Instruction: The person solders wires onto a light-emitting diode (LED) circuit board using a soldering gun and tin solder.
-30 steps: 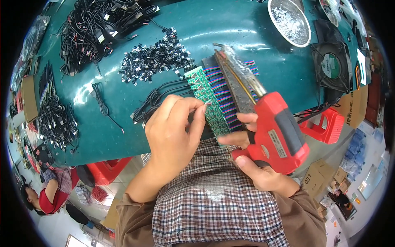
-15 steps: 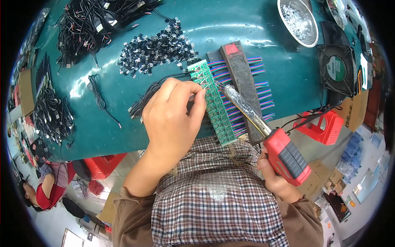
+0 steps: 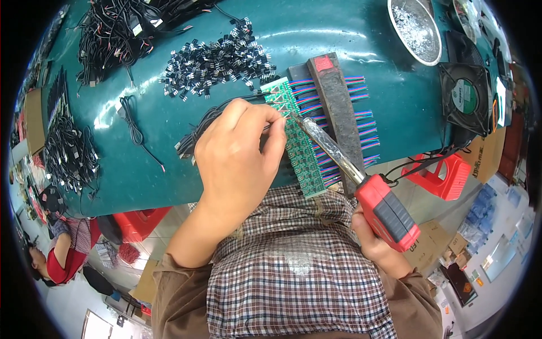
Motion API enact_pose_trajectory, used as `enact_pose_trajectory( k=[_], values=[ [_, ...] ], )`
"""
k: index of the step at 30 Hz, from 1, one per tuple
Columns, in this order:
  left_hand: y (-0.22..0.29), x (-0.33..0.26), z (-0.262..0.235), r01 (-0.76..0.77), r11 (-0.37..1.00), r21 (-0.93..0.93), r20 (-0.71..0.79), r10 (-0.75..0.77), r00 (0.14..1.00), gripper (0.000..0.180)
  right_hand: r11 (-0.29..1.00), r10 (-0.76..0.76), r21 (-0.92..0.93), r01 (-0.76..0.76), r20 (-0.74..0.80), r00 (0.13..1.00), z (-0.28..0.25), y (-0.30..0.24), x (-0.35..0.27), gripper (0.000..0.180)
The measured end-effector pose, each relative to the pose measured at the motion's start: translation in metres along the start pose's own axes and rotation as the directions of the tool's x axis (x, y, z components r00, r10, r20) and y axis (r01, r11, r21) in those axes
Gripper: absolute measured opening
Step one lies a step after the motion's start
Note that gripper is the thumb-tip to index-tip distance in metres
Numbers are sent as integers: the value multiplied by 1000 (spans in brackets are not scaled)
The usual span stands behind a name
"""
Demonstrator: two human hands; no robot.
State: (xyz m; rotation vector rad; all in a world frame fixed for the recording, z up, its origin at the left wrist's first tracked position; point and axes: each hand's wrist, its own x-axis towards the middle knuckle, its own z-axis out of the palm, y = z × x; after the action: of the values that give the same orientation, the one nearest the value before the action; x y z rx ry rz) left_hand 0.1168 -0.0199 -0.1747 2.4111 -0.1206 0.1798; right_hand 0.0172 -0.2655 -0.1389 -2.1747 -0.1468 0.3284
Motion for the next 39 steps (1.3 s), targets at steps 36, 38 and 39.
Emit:
enact_pose_trajectory(
  k=[36,38,39],
  values=[
    [2,8,-1,42,997,-67,-4,-43,999,13,966,218,133,-223,52,975,-4,5,-20,23],
    [3,9,-2,60,996,-71,9,-60,998,13,970,204,125,-209,50,978,-4,6,-20,22],
    [3,10,-3,58,996,-66,12,-58,998,13,974,190,116,-194,48,981,-4,7,-20,21]
  ],
)
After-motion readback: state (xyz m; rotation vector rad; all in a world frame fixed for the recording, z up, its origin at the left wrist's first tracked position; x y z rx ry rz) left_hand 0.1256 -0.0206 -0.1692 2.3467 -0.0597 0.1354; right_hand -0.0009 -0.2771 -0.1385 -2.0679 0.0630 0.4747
